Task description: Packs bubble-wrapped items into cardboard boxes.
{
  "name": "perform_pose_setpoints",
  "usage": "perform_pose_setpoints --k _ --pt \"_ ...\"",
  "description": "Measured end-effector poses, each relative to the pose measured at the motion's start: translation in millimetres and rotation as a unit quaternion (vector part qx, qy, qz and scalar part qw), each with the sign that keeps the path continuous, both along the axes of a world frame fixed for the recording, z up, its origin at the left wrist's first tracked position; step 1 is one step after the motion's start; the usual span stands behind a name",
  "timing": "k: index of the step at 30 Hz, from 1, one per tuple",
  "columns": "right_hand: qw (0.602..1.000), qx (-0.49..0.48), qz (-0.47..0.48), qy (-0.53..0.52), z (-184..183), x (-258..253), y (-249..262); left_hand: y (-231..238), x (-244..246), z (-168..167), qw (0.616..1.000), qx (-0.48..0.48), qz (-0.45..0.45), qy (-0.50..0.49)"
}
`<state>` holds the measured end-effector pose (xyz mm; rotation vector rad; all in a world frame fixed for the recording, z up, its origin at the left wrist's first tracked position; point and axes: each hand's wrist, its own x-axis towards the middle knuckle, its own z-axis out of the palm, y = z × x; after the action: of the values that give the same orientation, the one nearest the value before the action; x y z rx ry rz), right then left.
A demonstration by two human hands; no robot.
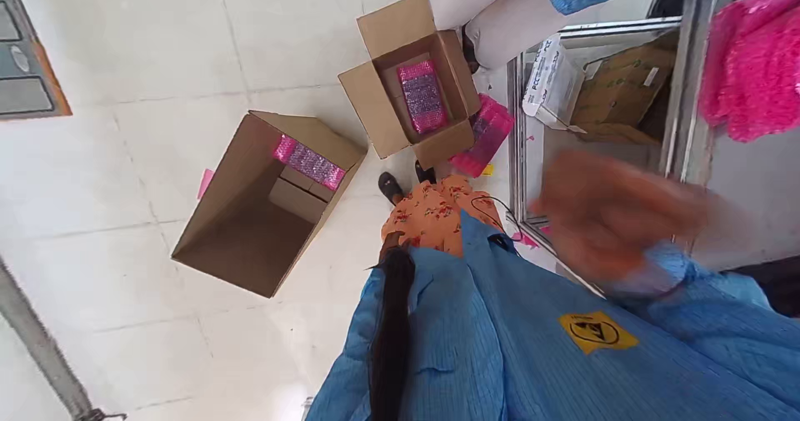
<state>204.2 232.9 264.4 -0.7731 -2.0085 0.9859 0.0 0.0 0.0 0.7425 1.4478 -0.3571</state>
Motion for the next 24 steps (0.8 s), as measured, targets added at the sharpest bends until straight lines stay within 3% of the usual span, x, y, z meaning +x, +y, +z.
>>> perform_pose_setpoints --k 1,3,5,8,11,14,17,19,21,24 --pt "0.999 -0.016 -0.014 -0.040 -51.2 -1.0 5.0 23.2 2.4 4.9 0.999 -0.033 -0.022 -0.010" --pt "0.980 -0.103 -0.071 -0.152 -149.6 10.8 -2.6 16.8 3.3 -44.2 0.999 0.047 0.019 -0.011" --pt "0.926 -0.222 -0.127 -0.278 -235.4 27.7 -3.2 4.5 5.4 -119.0 0.984 0.164 0.073 -0.019" --pt "0.829 -0.406 -0.152 -0.354 -349.3 40.3 15.8 29.8 13.9 -168.3 0.978 0.185 0.084 -0.055" --pt "0.780 -0.470 -0.157 -0.382 -479.7 36.3 62.1 76.5 21.9 -217.3 0.967 0.231 0.099 -0.051" --pt "0.756 -0.470 -0.143 -0.432 -595.1 23.8 104.6 103.6 29.8 -279.9 0.949 0.312 0.037 -0.022" --pt "0.756 -0.433 -0.166 -0.462 -662.7 4.3 130.8 122.4 35.5 -332.2 0.910 0.406 -0.072 0.027" --pt "0.716 -0.488 -0.137 -0.480 -646.2 -27.7 151.5 141.2 37.3 -348.7 0.898 0.419 -0.127 0.038" --pt "0.715 -0.503 -0.176 -0.452 -639.4 -53.8 150.8 161.2 41.6 -356.6 0.910 0.375 -0.177 0.028" --pt "0.726 -0.508 -0.214 -0.411 -682.5 -65.1 155.9 165.9 49.4 -388.0 0.919 0.334 -0.207 0.040"
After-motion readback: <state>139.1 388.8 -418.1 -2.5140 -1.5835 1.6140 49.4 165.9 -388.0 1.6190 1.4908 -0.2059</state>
